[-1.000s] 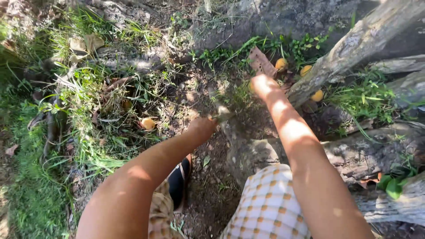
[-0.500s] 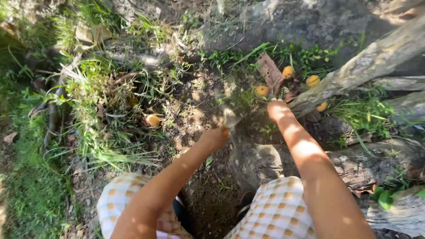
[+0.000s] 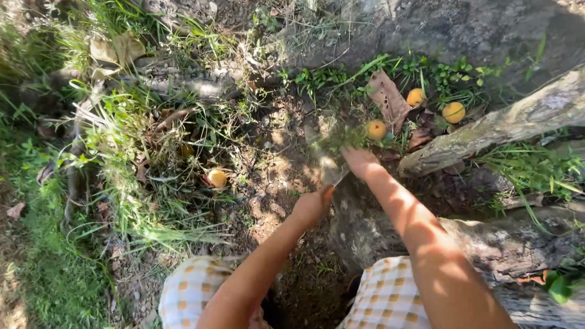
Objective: Clearing weeds and roots from the ground around fallen fruit using a small machete.
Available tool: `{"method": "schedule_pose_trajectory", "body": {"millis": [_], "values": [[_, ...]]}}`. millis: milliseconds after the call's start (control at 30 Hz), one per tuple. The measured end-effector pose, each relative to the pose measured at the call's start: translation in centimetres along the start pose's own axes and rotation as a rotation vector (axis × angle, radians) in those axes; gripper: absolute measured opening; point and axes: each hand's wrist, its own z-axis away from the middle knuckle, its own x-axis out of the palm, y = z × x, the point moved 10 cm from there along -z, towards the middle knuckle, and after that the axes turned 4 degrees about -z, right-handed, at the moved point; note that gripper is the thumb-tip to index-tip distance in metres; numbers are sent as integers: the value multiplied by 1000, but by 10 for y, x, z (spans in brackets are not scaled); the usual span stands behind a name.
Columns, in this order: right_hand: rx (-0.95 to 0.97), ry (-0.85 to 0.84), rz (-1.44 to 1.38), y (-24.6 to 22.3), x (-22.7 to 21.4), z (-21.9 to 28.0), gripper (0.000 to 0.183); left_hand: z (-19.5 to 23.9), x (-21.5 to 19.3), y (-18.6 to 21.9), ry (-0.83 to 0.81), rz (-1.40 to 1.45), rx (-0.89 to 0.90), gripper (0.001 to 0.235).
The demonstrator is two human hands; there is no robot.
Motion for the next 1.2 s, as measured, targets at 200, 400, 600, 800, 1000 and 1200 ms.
{"method": "schedule_pose_trajectory", "body": {"millis": [200,400,600,800,1000,1200], "values": [[340,-137,122,100,47,-26,24,-4,-46,-16,-196,-234,-168,47],[498,-106,53,119,44,-31,25,-6,-16,-35,-412,728,-358,53],[408,31,-42,-18,-84,4,36,7,-7,-19,-335,743,-434,41],[25,118,-8,63,47,-33,61,6,-5,-34,-472,767,-373,27],[212,-76,163,71,41,-29,25,-17,36,-35,-394,910,-404,59],[241,-107,96,92,55,-47,19,-49,73,-77,-194,654,-96,60]]}}
